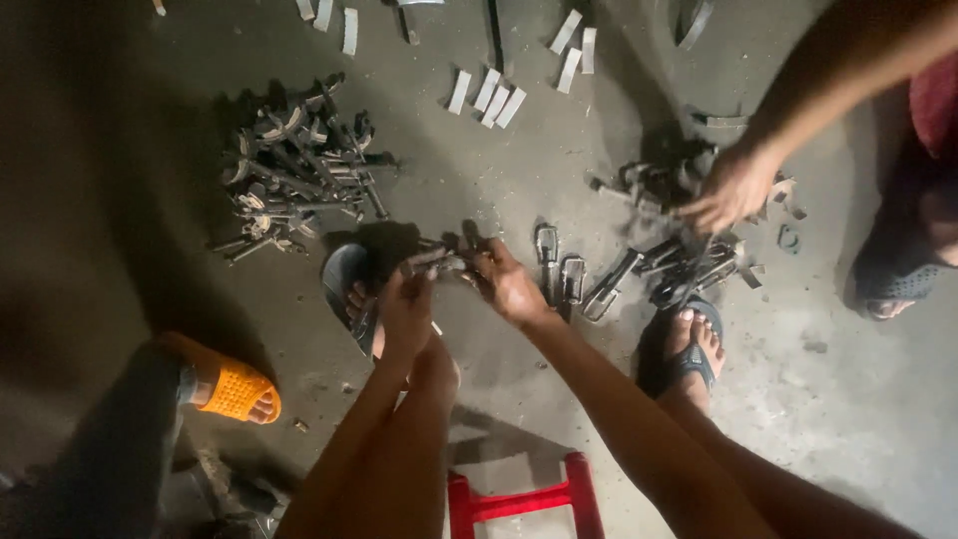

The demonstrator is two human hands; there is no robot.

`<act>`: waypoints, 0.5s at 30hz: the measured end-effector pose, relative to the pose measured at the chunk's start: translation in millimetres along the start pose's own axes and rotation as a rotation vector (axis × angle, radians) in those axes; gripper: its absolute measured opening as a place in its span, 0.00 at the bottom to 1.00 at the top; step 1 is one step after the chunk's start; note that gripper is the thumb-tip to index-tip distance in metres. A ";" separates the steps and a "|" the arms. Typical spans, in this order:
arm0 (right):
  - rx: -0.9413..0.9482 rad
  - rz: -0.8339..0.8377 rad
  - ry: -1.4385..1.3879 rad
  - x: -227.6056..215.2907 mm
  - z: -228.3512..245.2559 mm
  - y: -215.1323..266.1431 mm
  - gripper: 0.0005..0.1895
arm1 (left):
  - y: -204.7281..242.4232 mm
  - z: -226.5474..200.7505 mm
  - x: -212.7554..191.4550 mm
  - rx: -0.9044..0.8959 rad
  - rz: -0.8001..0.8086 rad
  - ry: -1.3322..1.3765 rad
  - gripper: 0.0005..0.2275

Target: The person assembles metal components by hand, picking up small metal pieces and joining them together. They repeatedly handle the parts, aligning and fitting them, while another person's hands occasionally appear to sort nearby pieces.

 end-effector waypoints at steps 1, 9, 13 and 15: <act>-0.002 0.006 -0.019 2.2 0.0 -0.1 0.08 | -1.1 -0.1 1.4 0.028 -0.011 -0.006 0.10; -0.016 0.039 0.026 -34.0 31.5 -22.2 0.12 | 4.3 -51.3 3.1 0.079 0.084 -0.013 0.07; -0.141 0.050 -0.016 -13.0 31.3 -23.6 0.14 | 2.0 -46.8 12.6 0.213 0.238 -0.172 0.18; -0.164 0.044 -0.067 -19.5 42.1 -29.9 0.13 | 0.6 -38.5 17.6 0.269 0.294 -0.232 0.24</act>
Point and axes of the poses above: each hand's wrist, its own y-axis away from the middle knuckle, its own x-axis out of the palm, z = x × y, the point moved 6 cm from there along -y, towards the middle knuckle, and after that the axes turned 4 degrees about -x, right-handed, at the moved point
